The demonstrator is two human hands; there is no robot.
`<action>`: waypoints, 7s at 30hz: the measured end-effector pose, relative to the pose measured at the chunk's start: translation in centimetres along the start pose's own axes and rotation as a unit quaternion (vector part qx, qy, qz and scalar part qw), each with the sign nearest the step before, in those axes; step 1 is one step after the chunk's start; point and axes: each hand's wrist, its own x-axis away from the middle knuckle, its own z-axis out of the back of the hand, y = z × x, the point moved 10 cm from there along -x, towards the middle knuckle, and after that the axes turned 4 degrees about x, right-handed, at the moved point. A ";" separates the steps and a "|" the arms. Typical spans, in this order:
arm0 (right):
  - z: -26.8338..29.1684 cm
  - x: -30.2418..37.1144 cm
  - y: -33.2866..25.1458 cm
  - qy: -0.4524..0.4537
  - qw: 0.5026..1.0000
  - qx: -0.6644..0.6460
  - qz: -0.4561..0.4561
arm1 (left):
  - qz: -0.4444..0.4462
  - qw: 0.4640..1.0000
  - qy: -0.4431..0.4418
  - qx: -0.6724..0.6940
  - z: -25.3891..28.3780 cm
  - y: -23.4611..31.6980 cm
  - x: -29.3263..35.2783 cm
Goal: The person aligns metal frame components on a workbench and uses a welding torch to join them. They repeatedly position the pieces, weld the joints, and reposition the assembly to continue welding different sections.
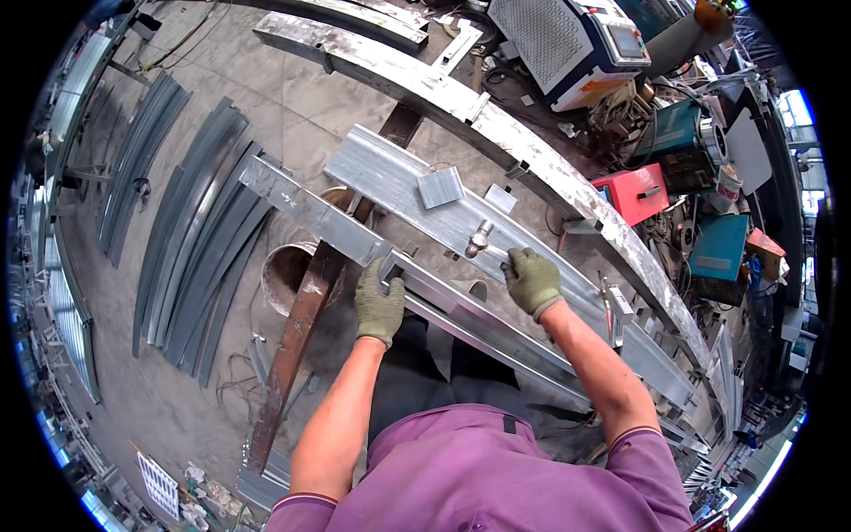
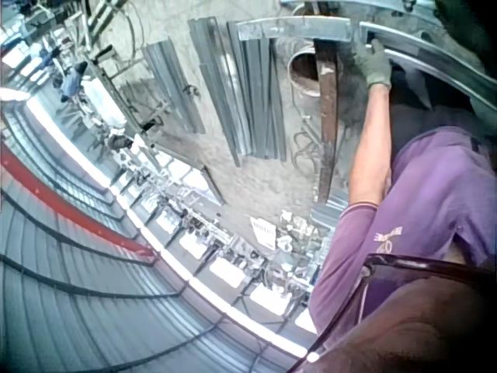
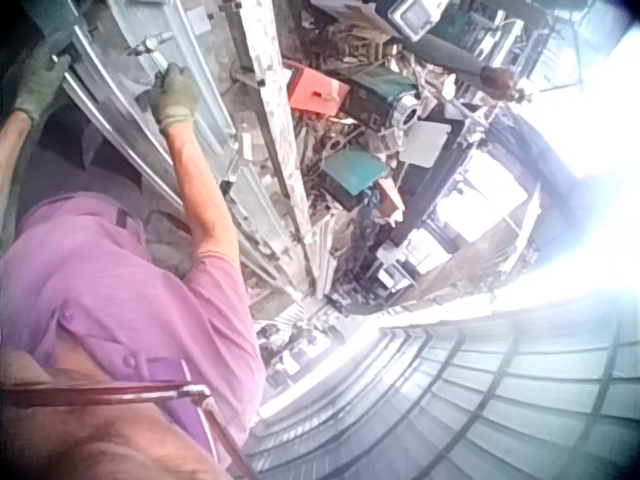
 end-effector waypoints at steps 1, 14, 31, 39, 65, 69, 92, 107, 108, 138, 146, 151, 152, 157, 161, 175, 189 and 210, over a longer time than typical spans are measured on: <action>-0.9 -0.5 0.6 0.006 1.000 0.011 0.002 | 0.002 1.000 -0.005 0.002 -0.1 0.2 0.0; -3.6 -2.3 4.4 0.053 0.997 -0.022 -0.050 | -0.014 0.999 -0.017 -0.041 0.5 1.5 -0.1; 3.7 29.8 28.1 0.021 0.878 -0.251 -0.408 | 0.011 0.999 -0.025 0.022 0.1 -0.1 0.0; -3.9 25.3 30.2 -0.017 0.871 -0.279 -0.403 | 0.027 0.999 -0.015 -0.032 0.8 0.4 -0.2; 5.9 27.3 5.0 0.060 0.878 -0.417 -0.228 | 0.033 0.995 -0.015 -0.091 0.5 0.0 -1.8; 7.0 25.0 -0.8 0.012 0.869 -0.440 -0.228 | 0.108 0.988 -0.021 -0.106 0.9 1.4 -3.1; 7.5 13.1 -13.3 -0.060 0.878 -0.464 -0.099 | -0.033 0.998 0.010 -0.047 1.3 0.7 -0.5; 6.9 10.0 -14.9 0.008 0.908 -0.416 -0.058 | -0.035 0.996 0.015 -0.080 1.0 0.4 -0.8; 6.6 9.9 -14.8 -0.002 0.906 -0.419 -0.065 | -0.036 0.996 0.011 -0.079 0.9 0.4 -0.8; 4.0 9.5 -15.2 -0.039 0.879 -0.464 -0.099 | -0.059 0.994 0.009 -0.095 0.9 0.5 -0.6; 4.7 9.3 -15.3 -0.020 0.882 -0.459 -0.109 | -0.083 0.992 0.003 -0.096 0.9 0.9 -0.6; 4.7 9.3 -15.4 -0.024 0.883 -0.456 -0.110 | -0.077 0.993 0.011 -0.092 1.1 1.1 -0.7; 4.5 9.4 -15.3 -0.032 0.883 -0.455 -0.114 | -0.074 0.992 0.010 -0.097 1.0 1.0 -0.7; 4.7 9.3 -15.4 -0.018 0.885 -0.454 -0.100 | -0.093 0.990 0.009 -0.105 0.9 0.9 -0.6; 4.3 9.6 -15.3 -0.030 0.880 -0.460 -0.116 | -0.094 0.990 0.007 -0.101 0.9 0.9 -0.6; 4.2 10.0 -15.3 -0.030 0.884 -0.453 -0.110 | -0.089 0.990 0.011 -0.105 1.0 0.8 -0.6; 5.4 10.3 -15.9 -0.010 0.888 -0.447 -0.106 | -0.092 0.992 0.010 -0.088 1.3 1.4 -0.7; 5.6 11.0 -15.9 0.005 0.897 -0.432 -0.096 | -0.120 0.986 0.003 -0.117 0.8 1.3 -0.8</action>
